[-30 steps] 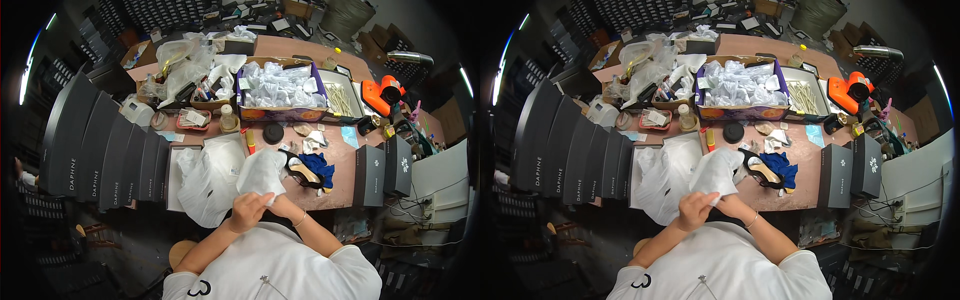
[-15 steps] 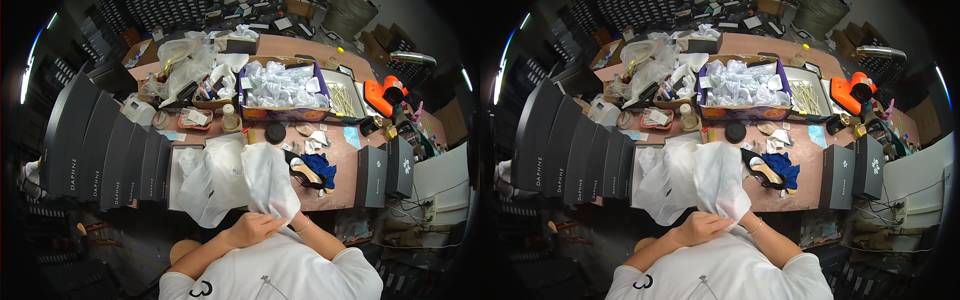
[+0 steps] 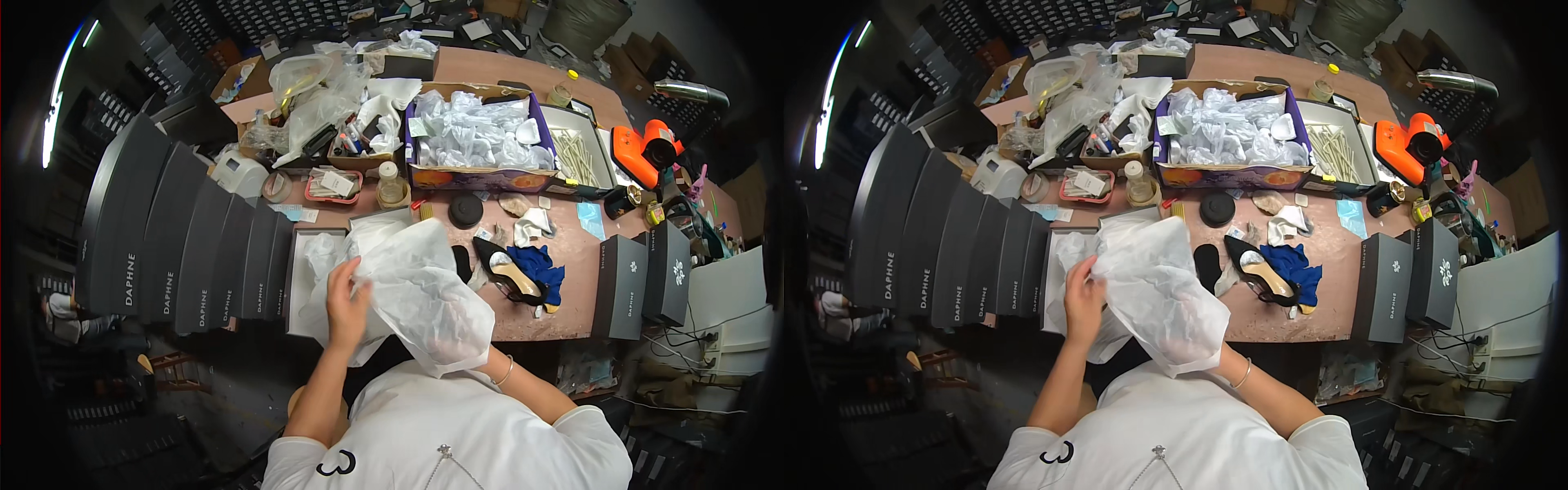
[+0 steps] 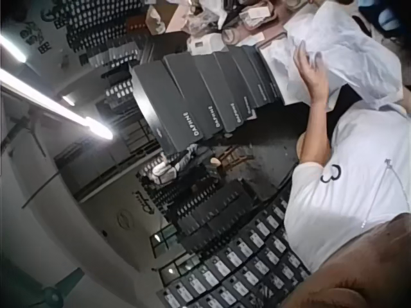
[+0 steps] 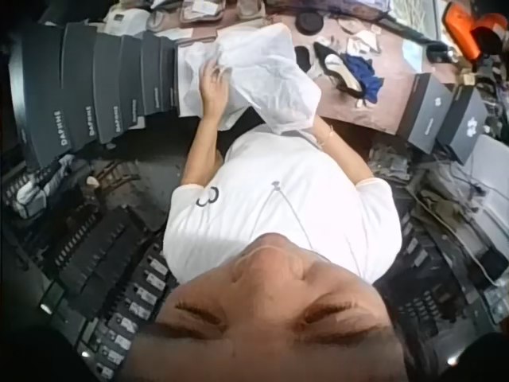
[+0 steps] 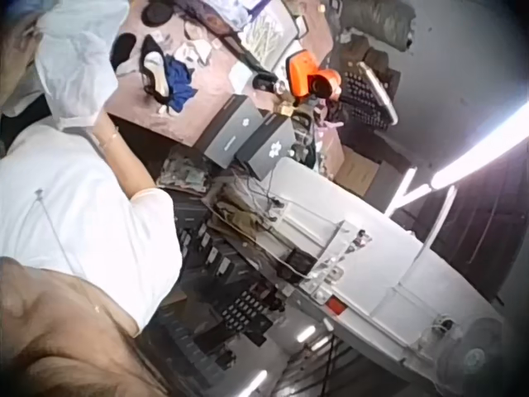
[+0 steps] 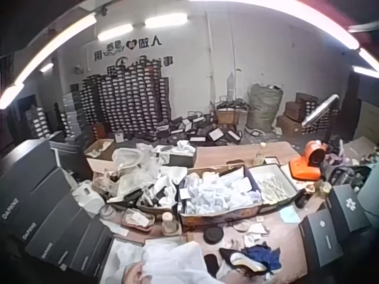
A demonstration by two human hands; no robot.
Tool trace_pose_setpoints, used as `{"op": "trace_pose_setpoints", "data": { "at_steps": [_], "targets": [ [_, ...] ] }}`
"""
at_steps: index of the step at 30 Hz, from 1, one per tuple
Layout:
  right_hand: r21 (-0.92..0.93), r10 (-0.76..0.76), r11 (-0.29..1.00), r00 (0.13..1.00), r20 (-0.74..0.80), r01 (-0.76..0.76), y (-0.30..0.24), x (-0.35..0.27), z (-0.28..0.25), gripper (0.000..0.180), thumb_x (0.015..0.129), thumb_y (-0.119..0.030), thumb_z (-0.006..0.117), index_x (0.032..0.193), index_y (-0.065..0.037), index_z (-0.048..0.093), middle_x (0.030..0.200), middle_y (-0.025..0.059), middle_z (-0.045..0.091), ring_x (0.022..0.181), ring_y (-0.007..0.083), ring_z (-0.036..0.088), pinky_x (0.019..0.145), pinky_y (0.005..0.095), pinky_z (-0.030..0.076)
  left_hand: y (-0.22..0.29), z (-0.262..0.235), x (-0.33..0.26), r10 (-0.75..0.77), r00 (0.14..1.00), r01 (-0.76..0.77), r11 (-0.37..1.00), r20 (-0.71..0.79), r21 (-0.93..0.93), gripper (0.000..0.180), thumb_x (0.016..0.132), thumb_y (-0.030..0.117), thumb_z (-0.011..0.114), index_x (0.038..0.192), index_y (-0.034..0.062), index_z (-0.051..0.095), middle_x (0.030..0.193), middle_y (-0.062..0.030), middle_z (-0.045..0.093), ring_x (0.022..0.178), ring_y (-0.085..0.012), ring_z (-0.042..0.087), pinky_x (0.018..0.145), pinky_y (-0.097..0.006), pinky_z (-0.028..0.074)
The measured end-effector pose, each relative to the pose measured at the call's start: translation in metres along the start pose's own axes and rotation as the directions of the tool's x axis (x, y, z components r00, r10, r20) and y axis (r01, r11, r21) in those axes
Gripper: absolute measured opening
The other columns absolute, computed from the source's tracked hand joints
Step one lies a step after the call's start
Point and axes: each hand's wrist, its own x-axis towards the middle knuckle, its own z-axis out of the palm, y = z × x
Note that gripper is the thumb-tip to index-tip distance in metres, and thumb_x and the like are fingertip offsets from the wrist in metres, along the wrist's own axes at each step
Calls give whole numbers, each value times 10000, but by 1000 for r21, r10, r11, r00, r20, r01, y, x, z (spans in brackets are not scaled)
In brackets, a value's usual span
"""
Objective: Packing finished shoes into boxes with protective paper and internal forms.
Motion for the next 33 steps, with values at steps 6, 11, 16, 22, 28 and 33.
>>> {"op": "trace_pose_setpoints", "data": {
  "at_steps": [6,11,16,22,28,33],
  "targets": [
    [145,131,981,991,-16,-128,-9,17,1,571,820,-172,664,1292,18,405,1218,159,503,1097,241,500,951,371,409,53,41,-56,392,893,-446,835,222,321,503,717,-3,670,1209,58,582,1115,-136,497,1016,-327,509,859,-371,453],
    [262,281,936,948,-149,-236,23,10,15,454,901,-180,549,1313,-44,419,1235,125,505,1122,234,498,971,368,413,55,54,-54,507,825,-540,837,250,88,604,519,-131,518,1074,49,671,811,-83,528,702,-238,537,611,-328,466],
    [785,382,501,907,177,-365,10,33,-12,482,939,-284,491,1354,-59,397,1344,129,436,1233,258,416,1061,409,333,47,51,-51,476,825,-513,857,305,49,588,559,-85,524,1119,41,653,787,-82,523,651,-229,540,581,-326,464],
    [423,333,860,942,-38,-286,64,7,9,484,932,-189,502,1371,-37,365,1328,120,471,1216,241,458,1045,338,377,47,76,-57,290,675,-523,837,678,163,566,683,58,687,1234,58,557,915,-103,573,811,-257,600,696,-312,506],
    [410,161,895,984,73,-177,-17,33,2,549,875,-171,600,1364,-21,400,1375,154,422,1256,255,416,1027,343,369,38,48,-32,-496,785,584,393,371,-711,619,841,284,686,1338,50,400,1267,-80,517,1140,-203,522,920,-358,473],
    [-333,-109,933,988,109,139,-29,46,-6,657,844,-246,620,1407,-53,345,1425,182,359,1310,308,356,1059,420,314,5,43,-17,-558,781,482,255,279,-838,551,825,261,676,1267,16,458,1208,-97,560,1065,-233,570,923,-396,478]
  ]
}}
